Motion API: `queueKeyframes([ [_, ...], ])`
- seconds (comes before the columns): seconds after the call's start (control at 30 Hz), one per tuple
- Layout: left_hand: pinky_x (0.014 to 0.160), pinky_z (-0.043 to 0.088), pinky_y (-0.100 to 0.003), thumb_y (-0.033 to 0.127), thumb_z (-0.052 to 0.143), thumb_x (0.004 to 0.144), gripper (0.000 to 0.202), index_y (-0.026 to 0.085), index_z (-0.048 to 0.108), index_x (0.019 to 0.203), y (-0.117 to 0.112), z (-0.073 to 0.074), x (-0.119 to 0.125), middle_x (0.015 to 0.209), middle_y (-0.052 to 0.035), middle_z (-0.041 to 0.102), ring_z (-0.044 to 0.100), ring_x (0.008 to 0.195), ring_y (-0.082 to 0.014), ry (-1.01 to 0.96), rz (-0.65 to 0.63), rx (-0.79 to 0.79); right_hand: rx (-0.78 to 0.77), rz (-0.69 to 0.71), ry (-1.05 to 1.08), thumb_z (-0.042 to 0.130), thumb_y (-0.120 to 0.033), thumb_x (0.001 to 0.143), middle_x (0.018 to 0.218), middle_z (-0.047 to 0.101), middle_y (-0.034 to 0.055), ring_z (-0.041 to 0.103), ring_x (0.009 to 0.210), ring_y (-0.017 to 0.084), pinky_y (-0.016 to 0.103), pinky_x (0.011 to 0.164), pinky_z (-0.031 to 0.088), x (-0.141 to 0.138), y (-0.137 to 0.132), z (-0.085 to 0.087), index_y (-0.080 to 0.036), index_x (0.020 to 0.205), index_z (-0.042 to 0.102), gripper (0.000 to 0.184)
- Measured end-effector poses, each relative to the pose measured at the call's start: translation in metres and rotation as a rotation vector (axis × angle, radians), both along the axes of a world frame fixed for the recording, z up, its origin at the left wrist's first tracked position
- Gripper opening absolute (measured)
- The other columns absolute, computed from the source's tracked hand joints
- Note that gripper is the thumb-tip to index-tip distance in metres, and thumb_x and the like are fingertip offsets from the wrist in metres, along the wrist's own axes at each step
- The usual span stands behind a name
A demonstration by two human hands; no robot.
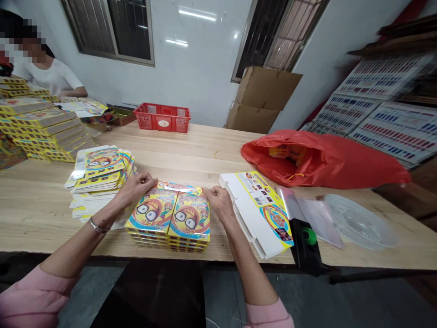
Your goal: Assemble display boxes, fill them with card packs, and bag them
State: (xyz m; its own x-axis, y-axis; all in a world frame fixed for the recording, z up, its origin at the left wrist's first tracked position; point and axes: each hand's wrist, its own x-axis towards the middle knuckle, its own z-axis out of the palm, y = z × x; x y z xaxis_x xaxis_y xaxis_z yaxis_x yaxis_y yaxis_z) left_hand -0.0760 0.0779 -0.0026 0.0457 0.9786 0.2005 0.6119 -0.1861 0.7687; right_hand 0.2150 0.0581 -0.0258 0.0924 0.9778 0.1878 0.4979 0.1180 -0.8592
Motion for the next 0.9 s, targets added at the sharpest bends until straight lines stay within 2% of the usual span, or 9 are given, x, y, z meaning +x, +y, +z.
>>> queueKeyframes([
  [0.27,0.054,0.031,-0.026,0.04,0.062,0.072,0.031,0.021,0.047,0.054,0.002,0.005,0.001,0.052,0.0032,0.051,0.044,0.054,-0.0124,0.049,0.078,-0.1,-0.052,-0.042,0.043,0.067,-0.069,0.064,0.056,0.05,-0.002,0.042,0.055,0.013,0.027,0.053,0.031,-0.001,-0.002,-0.001,-0.021,0.054,0.05,0.052],
  [0.43,0.053,0.029,-0.025,0.043,0.065,0.073,0.034,0.022,0.043,0.059,-0.001,-0.006,0.001,0.054,0.0054,0.045,0.042,0.054,-0.0118,-0.047,0.139,-0.126,-0.189,-0.057,0.397,0.076,-0.065,0.06,0.049,0.038,-0.0092,0.031,0.045,0.009,0.024,0.044,0.022,-0.007,-0.01,-0.014,-0.024,0.063,0.041,0.053],
  [0.5,0.053,0.031,-0.025,0.044,0.064,0.075,0.033,0.022,0.041,0.065,-0.004,-0.013,0.003,0.057,0.0065,0.042,0.042,0.055,-0.0119,-0.136,0.176,-0.104,-0.214,-0.086,0.533,0.078,-0.059,0.06,0.051,0.04,-0.0099,0.035,0.044,0.009,0.023,0.043,0.025,-0.011,-0.012,-0.02,-0.025,0.068,0.041,0.051],
  [0.57,0.055,0.034,-0.024,0.04,0.063,0.077,0.028,0.022,0.041,0.073,-0.007,-0.018,0.005,0.062,0.0067,0.042,0.044,0.057,-0.0124,-0.226,0.197,-0.092,-0.205,-0.106,0.569,0.076,-0.055,0.062,0.058,0.048,-0.008,0.044,0.048,0.011,0.023,0.045,0.032,-0.015,-0.014,-0.023,-0.024,0.074,0.046,0.045],
  [0.67,0.055,0.039,-0.025,0.034,0.06,0.08,0.021,0.022,0.044,0.088,-0.01,-0.017,0.002,0.067,0.0057,0.046,0.048,0.059,-0.0141,-0.288,0.16,-0.135,-0.175,-0.07,0.447,0.065,-0.054,0.069,0.065,0.052,-0.0055,0.051,0.052,0.013,0.025,0.047,0.037,-0.013,-0.016,-0.02,-0.024,0.076,0.048,0.036],
  [0.77,0.059,0.045,-0.029,0.033,0.043,0.091,0.022,0.02,0.049,0.107,-0.01,-0.007,-0.005,0.074,0.0,0.056,0.056,0.063,-0.0182,-0.125,0.071,-0.123,-0.09,-0.076,0.299,0.056,-0.055,0.077,0.069,0.055,-0.0022,0.053,0.056,0.015,0.029,0.051,0.041,-0.004,-0.018,-0.007,-0.024,0.075,0.049,0.032],
  [0.83,0.073,0.05,-0.035,0.034,0.034,0.097,0.034,0.016,0.051,0.12,-0.011,0.001,-0.006,0.092,-0.0089,0.064,0.064,0.081,-0.0227,0.092,0.073,-0.003,0.04,-0.137,0.14,0.053,-0.055,0.081,0.084,0.064,0.0055,0.061,0.073,0.021,0.036,0.066,0.05,-0.001,-0.02,0.004,-0.022,0.083,0.056,0.033],
  [0.9,0.096,0.047,-0.041,0.035,0.032,0.099,0.042,0.015,0.051,0.131,-0.013,0.007,-0.002,0.124,-0.0162,0.061,0.062,0.11,-0.0263,0.298,0.001,0.152,0.2,-0.096,-0.104,0.046,-0.053,0.088,0.112,0.066,0.015,0.062,0.104,0.028,0.045,0.091,0.049,-0.006,-0.021,0.012,-0.019,0.102,0.064,0.041],
])
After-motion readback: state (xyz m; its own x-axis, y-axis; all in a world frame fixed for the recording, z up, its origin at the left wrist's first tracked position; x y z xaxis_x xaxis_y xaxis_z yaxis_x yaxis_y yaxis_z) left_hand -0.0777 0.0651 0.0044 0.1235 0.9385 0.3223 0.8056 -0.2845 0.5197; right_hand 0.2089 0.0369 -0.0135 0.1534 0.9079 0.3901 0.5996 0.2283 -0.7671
